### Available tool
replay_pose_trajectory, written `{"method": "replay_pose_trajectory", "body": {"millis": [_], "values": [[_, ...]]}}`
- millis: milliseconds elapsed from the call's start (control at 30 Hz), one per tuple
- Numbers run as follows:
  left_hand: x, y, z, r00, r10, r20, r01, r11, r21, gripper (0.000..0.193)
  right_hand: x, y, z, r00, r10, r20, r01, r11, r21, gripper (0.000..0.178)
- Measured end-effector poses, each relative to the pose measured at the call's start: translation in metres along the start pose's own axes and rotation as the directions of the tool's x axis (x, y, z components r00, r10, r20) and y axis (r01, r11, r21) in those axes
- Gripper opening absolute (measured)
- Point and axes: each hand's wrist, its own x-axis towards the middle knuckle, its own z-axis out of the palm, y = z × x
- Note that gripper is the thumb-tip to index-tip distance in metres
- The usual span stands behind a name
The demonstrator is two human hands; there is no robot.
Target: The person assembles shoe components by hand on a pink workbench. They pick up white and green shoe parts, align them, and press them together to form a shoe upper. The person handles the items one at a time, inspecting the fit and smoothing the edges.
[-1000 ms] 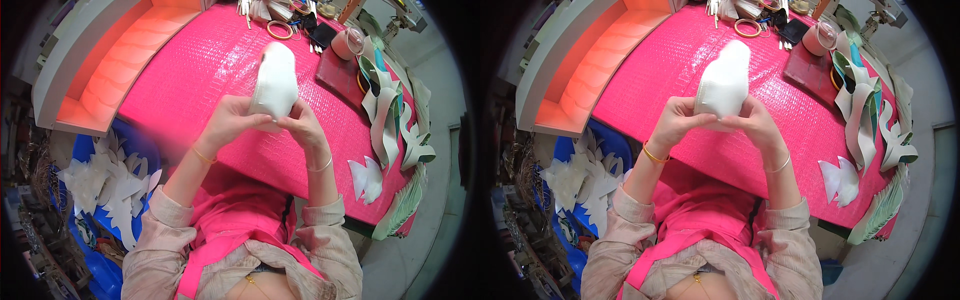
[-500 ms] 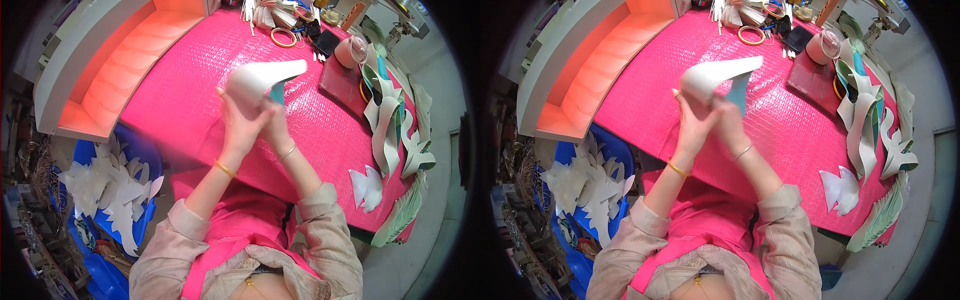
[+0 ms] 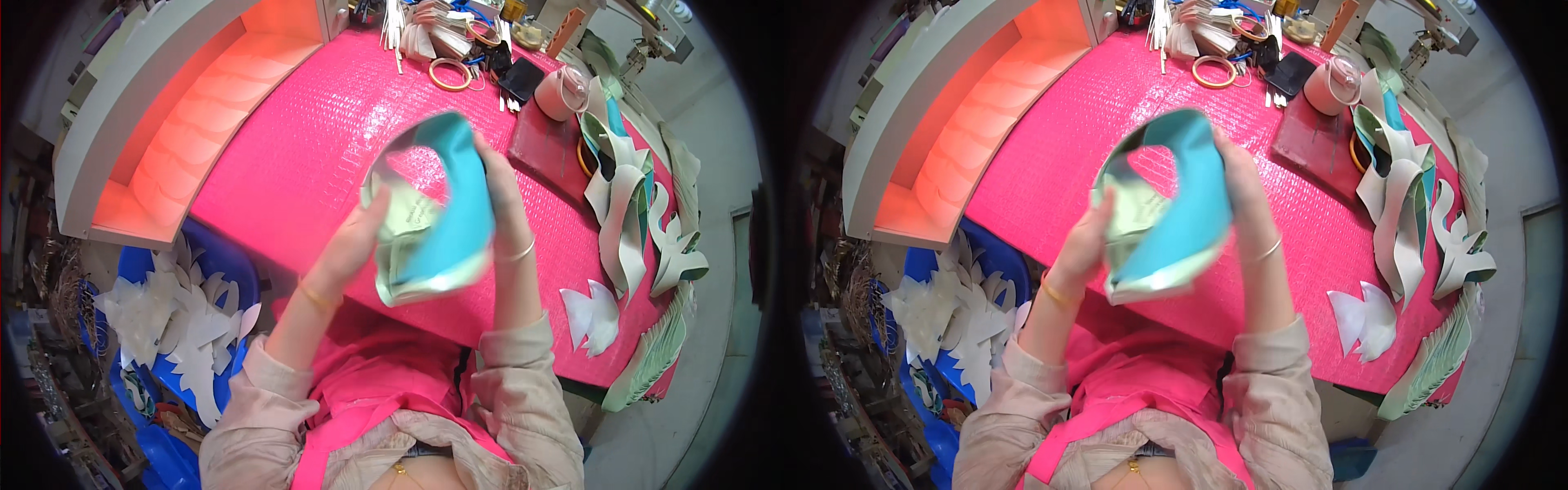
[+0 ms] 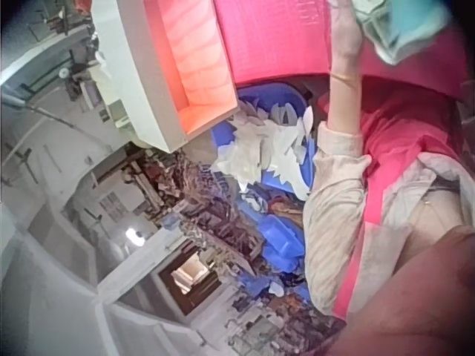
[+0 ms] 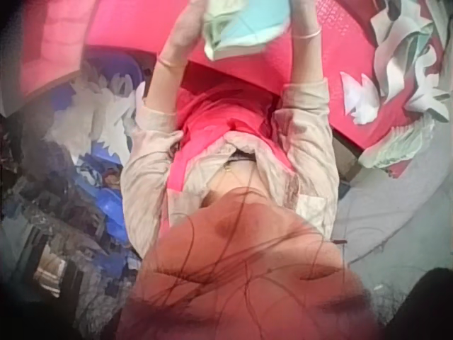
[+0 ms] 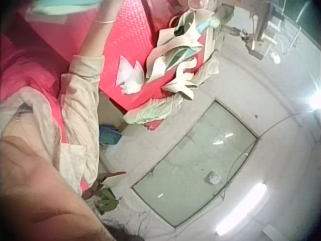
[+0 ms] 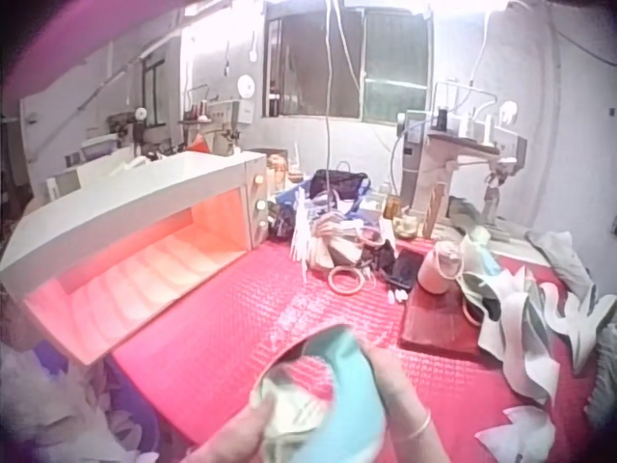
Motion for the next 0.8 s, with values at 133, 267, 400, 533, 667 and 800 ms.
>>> {"method": "replay_pose_trajectory", "body": {"millis": [133,267,400,533,667,800], "values": [[-0.002,0.056,0.036,0.870,0.482,0.102,-0.199,0.534,-0.822,0.059,-0.002,0.078,-0.042,0.997,0.019,0.075,0.001,0.968,-0.251,0.028],[0.033,0.058,0.028,0.828,0.537,0.162,-0.047,0.354,-0.934,0.063,-0.021,0.062,-0.080,0.837,-0.546,0.038,0.320,0.433,-0.843,0.023],[0.045,0.047,0.042,0.836,0.463,0.294,0.003,0.532,-0.847,0.070,-0.074,-0.030,0.020,0.414,-0.886,0.207,0.668,0.141,-0.731,0.027],[0.030,0.078,0.071,0.959,0.248,0.136,-0.155,0.864,-0.479,0.062,-0.065,-0.049,0.042,0.366,-0.773,0.518,0.655,-0.181,-0.734,0.020],[0.010,0.074,0.063,0.978,0.131,0.163,-0.144,0.987,0.071,0.060,-0.048,-0.062,-0.008,0.814,-0.553,0.176,0.572,0.711,-0.409,0.024],[0.012,0.049,0.046,0.957,0.187,0.224,-0.071,0.895,-0.441,0.047,-0.032,-0.048,-0.047,0.959,-0.281,0.030,0.266,0.934,0.239,0.031]]}}
